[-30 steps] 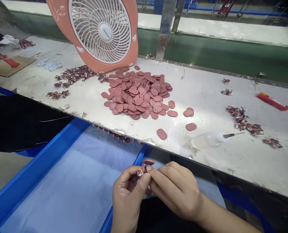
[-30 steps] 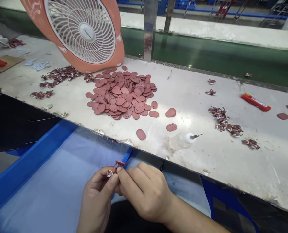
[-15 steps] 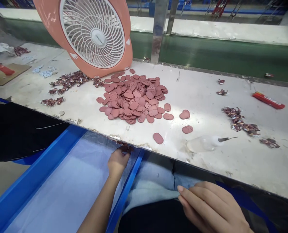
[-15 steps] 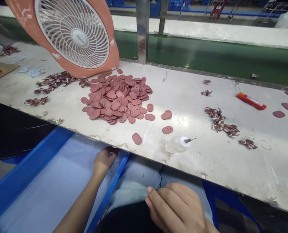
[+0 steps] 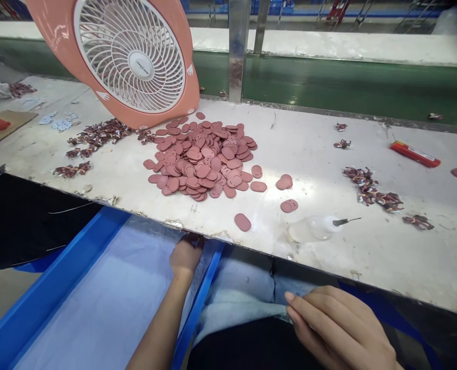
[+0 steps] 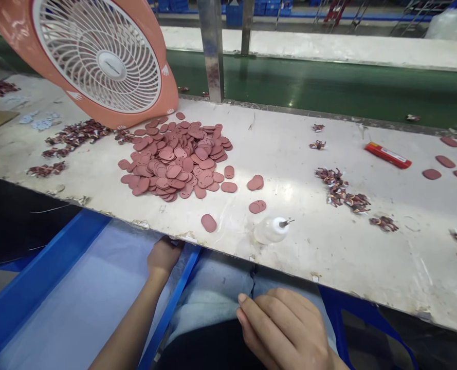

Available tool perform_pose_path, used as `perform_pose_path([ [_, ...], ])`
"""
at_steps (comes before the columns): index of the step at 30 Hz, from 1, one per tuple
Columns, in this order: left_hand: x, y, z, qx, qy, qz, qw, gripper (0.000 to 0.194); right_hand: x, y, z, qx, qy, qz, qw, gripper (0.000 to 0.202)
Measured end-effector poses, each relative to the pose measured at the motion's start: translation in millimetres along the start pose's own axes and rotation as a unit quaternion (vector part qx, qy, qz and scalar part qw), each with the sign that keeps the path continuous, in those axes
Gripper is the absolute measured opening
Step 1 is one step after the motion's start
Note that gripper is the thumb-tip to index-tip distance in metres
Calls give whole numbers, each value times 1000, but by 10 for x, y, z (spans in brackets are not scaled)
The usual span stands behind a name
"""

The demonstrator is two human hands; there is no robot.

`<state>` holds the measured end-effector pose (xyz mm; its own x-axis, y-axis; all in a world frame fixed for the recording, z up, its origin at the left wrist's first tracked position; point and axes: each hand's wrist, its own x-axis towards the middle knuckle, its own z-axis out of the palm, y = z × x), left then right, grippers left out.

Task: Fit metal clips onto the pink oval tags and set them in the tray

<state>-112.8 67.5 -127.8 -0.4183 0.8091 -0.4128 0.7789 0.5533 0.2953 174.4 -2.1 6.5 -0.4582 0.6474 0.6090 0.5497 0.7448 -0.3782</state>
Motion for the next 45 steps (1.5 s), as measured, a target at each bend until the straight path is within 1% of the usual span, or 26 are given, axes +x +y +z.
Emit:
perform_pose_path([
  [7,65,-71,53,-9,39,28,999,29,-31,30,-12,-5,4,13,1000,21],
  [9,26,-133,34,-25,81,50,995,26,-52,44,-48,-12,5,15,1000,23],
  [11,-85,-203,-10,-54,160,85,982,24,-91,72,-97,-18,16,31,999,25],
  [13,-264,-243,-69,-95,283,133,945,26,-152,119,-138,-28,48,67,996,30],
  [15,-478,-203,-141,-131,421,185,878,33,-214,179,-152,-42,101,119,987,34],
  [16,-582,-139,-183,-141,473,215,842,37,-233,210,-146,-49,132,147,979,36],
  [17,-673,-45,-230,-147,508,250,811,41,-236,242,-132,-54,157,175,971,39],
  [18,-746,74,-283,-144,515,295,792,45,-220,271,-112,-56,174,203,962,44],
  [19,-797,208,-340,-136,502,343,783,47,-182,298,-87,-56,183,230,954,53],
  [20,-825,345,-398,-120,467,400,780,51,-125,322,-61,-55,179,255,949,63],
  [21,-832,469,-454,-76,396,474,783,61,-53,343,-35,-51,162,278,946,74],
  [22,-827,569,-503,-47,333,516,788,64,28,363,-12,-42,136,297,944,80],
  [24,-815,675,-566,-42,253,558,789,51,182,397,27,-11,87,321,943,72],
  [26,-859,675,-582,-67,241,568,784,40,283,415,51,32,66,328,942,49],
  [28,-1001,650,-577,-156,226,532,801,36,316,398,62,81,71,330,938,29],
  [29,-1104,653,-579,-253,184,476,821,31,315,371,63,113,77,331,934,25],
  [30,-1216,674,-586,-375,112,393,832,24,310,331,60,149,80,333,928,23],
  [31,-1327,713,-600,-486,17,295,823,18,305,281,53,187,79,333,921,21],
  [32,-1428,764,-618,-565,-72,211,794,14,306,224,43,224,74,333,913,20],
  [34,-1571,875,-654,-643,-182,113,736,16,327,106,22,291,53,335,895,18],
  [35,-1608,920,-666,-657,-207,93,719,16,344,53,14,320,41,339,884,18],
  [36,-1625,950,-672,-664,-216,85,711,16,360,6,10,349,31,344,871,18],
  [38,-1614,966,-660,-665,-216,86,710,14,380,-58,14,408,19,355,841,19],
  [40,-1573,940,-628,-660,-228,122,705,13,368,-90,31,467,8,370,803,20],
  [43,-1515,897,-570,-651,-293,208,668,20,313,-104,60,541,-15,393,743,21],
  [45,-1501,896,-534,-655,-332,226,641,24,278,-112,76,570,-20,401,717,23],
])
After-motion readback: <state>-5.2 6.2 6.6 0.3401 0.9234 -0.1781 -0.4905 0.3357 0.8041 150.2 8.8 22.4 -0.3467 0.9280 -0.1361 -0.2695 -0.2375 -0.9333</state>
